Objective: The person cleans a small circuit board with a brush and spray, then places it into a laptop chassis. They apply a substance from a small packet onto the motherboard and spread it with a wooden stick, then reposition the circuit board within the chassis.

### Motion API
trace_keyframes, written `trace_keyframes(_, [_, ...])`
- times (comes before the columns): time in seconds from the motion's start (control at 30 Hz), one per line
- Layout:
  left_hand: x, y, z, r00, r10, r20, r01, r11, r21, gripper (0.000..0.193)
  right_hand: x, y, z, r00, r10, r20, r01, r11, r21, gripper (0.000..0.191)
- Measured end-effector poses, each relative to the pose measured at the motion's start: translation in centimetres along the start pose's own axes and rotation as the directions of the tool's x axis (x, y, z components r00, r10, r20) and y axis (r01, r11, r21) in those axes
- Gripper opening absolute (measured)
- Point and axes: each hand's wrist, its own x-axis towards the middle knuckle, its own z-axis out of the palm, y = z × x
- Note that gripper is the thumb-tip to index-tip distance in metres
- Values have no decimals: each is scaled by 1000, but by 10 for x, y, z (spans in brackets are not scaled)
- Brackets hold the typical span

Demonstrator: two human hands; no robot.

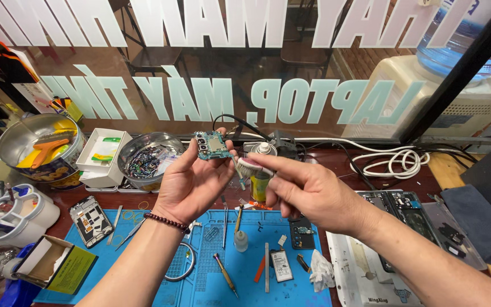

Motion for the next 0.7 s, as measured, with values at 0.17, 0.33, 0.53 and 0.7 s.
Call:
trace_keyframes(0.17, [-4, -5, 0, 1000, -23, -6, 23, 1000, 0, 55, 8, 4, 0, 994, -103, -41, 97, 986, -135, 52])
trace_keyframes(0.33, [-5, -6, 2, 991, 67, -118, -69, 998, -7, 53, 9, 6, -1, 967, -256, 10, 252, 941, -226, 51])
trace_keyframes(0.53, [-10, -5, 1, 997, 26, -79, -30, 999, -45, 54, 10, 1, 3, 993, -85, -78, 67, 976, -209, 52])
trace_keyframes(0.7, [-11, -6, -1, 998, 1, -59, -6, 997, -75, 53, 13, 0, 7, 894, -439, -91, 356, 818, -453, 50])
